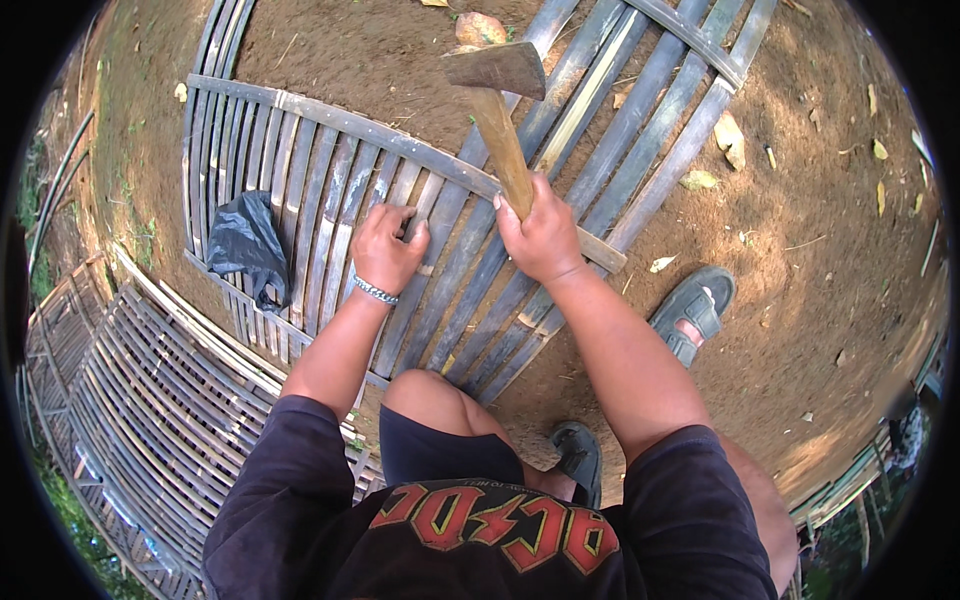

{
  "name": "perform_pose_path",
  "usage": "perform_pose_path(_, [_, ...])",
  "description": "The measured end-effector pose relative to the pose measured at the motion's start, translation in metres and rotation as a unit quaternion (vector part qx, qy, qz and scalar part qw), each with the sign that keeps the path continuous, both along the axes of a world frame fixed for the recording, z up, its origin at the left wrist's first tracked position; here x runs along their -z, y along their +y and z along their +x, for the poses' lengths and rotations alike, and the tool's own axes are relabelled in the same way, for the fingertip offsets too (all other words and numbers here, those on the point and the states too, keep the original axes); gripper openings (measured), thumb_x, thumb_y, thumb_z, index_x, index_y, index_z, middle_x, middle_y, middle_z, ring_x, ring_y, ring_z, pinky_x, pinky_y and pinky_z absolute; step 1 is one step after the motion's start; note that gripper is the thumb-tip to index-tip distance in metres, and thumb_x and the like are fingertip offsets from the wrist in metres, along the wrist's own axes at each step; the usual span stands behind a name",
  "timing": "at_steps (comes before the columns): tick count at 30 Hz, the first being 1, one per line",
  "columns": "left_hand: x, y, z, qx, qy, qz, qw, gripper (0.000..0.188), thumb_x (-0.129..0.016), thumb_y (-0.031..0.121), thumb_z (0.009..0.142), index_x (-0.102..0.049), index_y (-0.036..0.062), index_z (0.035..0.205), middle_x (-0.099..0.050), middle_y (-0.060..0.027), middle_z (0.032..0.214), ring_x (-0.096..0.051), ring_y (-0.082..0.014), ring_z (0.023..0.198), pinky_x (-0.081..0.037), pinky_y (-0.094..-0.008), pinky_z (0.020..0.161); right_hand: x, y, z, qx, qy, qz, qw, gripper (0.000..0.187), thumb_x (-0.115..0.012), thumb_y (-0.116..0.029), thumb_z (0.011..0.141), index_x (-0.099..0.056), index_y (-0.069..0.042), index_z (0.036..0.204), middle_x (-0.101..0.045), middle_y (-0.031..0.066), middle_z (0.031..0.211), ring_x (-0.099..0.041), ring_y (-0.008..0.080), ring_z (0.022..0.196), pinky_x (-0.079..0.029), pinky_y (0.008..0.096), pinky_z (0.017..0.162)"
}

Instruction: The person assembles a bamboo structure by placing thin bamboo strips onto a larger frame and securing them with a hammer. They repeatedly position the strips and strike them to fasten them in place.

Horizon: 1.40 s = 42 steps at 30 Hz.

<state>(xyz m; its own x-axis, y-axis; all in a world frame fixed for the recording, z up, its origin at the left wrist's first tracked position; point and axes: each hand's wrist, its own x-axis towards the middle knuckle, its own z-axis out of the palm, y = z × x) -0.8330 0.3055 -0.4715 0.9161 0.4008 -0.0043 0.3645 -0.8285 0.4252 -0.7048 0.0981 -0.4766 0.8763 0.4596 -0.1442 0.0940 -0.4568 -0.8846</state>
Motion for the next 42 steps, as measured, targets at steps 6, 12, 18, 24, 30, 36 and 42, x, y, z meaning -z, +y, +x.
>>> perform_pose_path(6, [0.003, 0.003, -0.001, 0.003, -0.006, -0.002, 1.000, 0.019, -0.080, 0.014, 0.077, -0.074, 0.0079, 0.094, -0.069, -0.0067, 0.090, -0.066, -0.0238, 0.068, -0.056, -0.0370, 0.066, 0.000, 0.000, 0.000, -0.003, -0.001, 0.007, 1.000, 0.035, -0.070, -0.019, 0.094, -0.055, -0.002, 0.121, -0.070, 0.0251, 0.092, -0.070, 0.0469, 0.084, -0.056, 0.0509, 0.072])
perform_pose_path(12, [0.000, 0.004, -0.002, -0.001, 0.006, -0.010, 1.000, 0.020, -0.082, 0.015, 0.077, -0.075, 0.0078, 0.094, -0.068, -0.0067, 0.088, -0.066, -0.0236, 0.069, -0.055, -0.0375, 0.065, -0.002, 0.001, -0.001, -0.003, 0.011, -0.002, 1.000, 0.034, -0.070, -0.020, 0.095, -0.055, -0.002, 0.120, -0.070, 0.0253, 0.091, -0.070, 0.0467, 0.084, -0.056, 0.0504, 0.072])
perform_pose_path(18, [-0.004, 0.004, -0.004, -0.006, 0.000, -0.030, 1.000, 0.023, -0.084, 0.013, 0.077, -0.075, 0.0064, 0.097, -0.067, -0.0071, 0.090, -0.065, -0.0228, 0.068, -0.055, -0.0371, 0.064, 0.001, 0.000, -0.002, -0.002, 0.010, -0.004, 1.000, 0.034, -0.070, -0.019, 0.095, -0.055, -0.002, 0.120, -0.070, 0.0251, 0.091, -0.069, 0.0470, 0.082, -0.055, 0.0509, 0.071])
perform_pose_path(24, [0.000, -0.008, -0.015, -0.056, -0.056, -0.073, 0.994, 0.033, -0.083, 0.015, 0.077, -0.072, 0.0066, 0.107, -0.066, -0.0102, 0.097, -0.066, -0.0307, 0.091, -0.051, -0.0417, 0.082, 0.001, 0.001, -0.003, 0.007, -0.009, -0.002, 1.000, 0.032, -0.072, -0.019, 0.094, -0.056, -0.001, 0.115, -0.069, 0.0244, 0.087, -0.069, 0.0471, 0.079, -0.054, 0.0500, 0.068])
perform_pose_path(30, [0.006, -0.023, 0.000, -0.089, -0.144, -0.084, 0.982, 0.043, -0.079, 0.008, 0.080, -0.070, 0.0068, 0.122, -0.064, -0.0132, 0.109, -0.061, -0.0307, 0.101, -0.048, -0.0408, 0.088, 0.009, 0.000, -0.004, 0.012, 0.031, -0.002, 0.999, 0.031, -0.073, -0.018, 0.093, -0.056, -0.001, 0.113, -0.068, 0.0228, 0.084, -0.068, 0.0470, 0.077, -0.054, 0.0488, 0.067])
perform_pose_path(36, [0.012, -0.002, 0.031, -0.025, -0.173, -0.019, 0.984, 0.051, -0.077, 0.011, 0.079, -0.066, 0.0069, 0.129, -0.063, -0.0137, 0.116, -0.059, -0.0329, 0.113, -0.044, -0.0469, 0.101, 0.014, -0.002, -0.005, 0.006, 0.028, -0.005, 1.000, 0.034, -0.073, -0.016, 0.092, -0.054, 0.001, 0.116, -0.068, 0.0225, 0.085, -0.068, 0.0459, 0.077, -0.053, 0.0478, 0.066])
perform_pose_path(42, [0.007, 0.000, 0.047, -0.022, -0.201, -0.140, 0.969, 0.030, -0.071, 0.005, 0.087, -0.075, 0.0068, 0.117, -0.070, -0.0121, 0.108, -0.066, -0.0300, 0.102, -0.051, -0.0385, 0.093, 0.020, -0.003, -0.005, -0.013, -0.050, -0.017, 0.999, 0.021, -0.066, -0.013, 0.098, -0.053, -0.001, 0.110, -0.066, 0.0058, 0.066, -0.067, 0.0202, 0.057, -0.052, 0.0344, 0.057])
